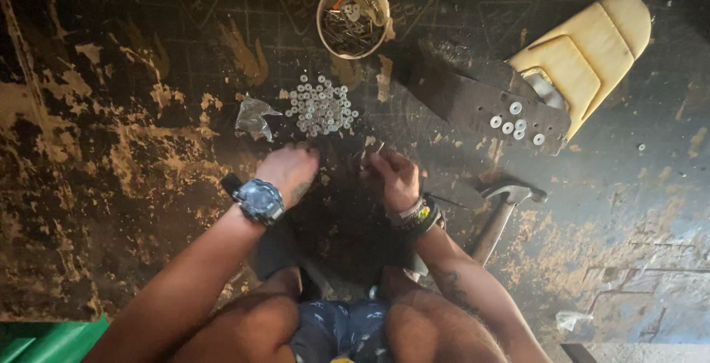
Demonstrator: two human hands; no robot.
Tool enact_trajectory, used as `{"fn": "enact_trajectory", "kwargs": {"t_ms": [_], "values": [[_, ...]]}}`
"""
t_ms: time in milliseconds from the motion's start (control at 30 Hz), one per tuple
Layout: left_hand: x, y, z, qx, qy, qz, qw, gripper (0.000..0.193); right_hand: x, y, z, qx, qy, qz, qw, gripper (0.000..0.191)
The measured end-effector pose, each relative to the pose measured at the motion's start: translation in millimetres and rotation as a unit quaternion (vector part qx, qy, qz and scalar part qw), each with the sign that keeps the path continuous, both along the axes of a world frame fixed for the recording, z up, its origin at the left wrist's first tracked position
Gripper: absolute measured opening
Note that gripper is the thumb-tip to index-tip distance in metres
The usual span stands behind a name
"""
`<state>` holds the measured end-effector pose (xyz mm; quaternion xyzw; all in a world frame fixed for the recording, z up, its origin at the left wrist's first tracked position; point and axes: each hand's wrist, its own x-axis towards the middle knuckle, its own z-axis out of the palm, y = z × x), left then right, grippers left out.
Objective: The person assembles small metal sliders by placing washers and pins into holes on a dark sole piece. They use a hammer to drive the pins through the washers and sole, repeating the process for multiple holes.
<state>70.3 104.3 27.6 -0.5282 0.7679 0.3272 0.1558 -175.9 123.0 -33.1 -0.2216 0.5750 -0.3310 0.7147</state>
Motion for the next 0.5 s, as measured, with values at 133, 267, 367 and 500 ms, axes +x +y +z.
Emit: {"fn": "enact_trajectory", "kwargs": {"t_ms": [133,267,367,500], "values": [[3,10,-18,0.070,0.161,0.141,0.974,0.027,-4,4,8,-0.059,0.101,0.123,0.985,0.021],[-7,9,-29,0.374,0.448,0.493,0.646,0.026,-1,-1,31,-0.117,0.168,0.212,0.956,0.020],[-12,3,-20,0.395,0.478,0.517,0.589,0.027,-2,-9,58,-0.160,0.180,0.218,0.946,0.022],[-20,-9,7,0.422,0.518,0.523,0.528,0.032,-18,-23,95,-0.265,0.224,0.257,0.902,0.020]]}}
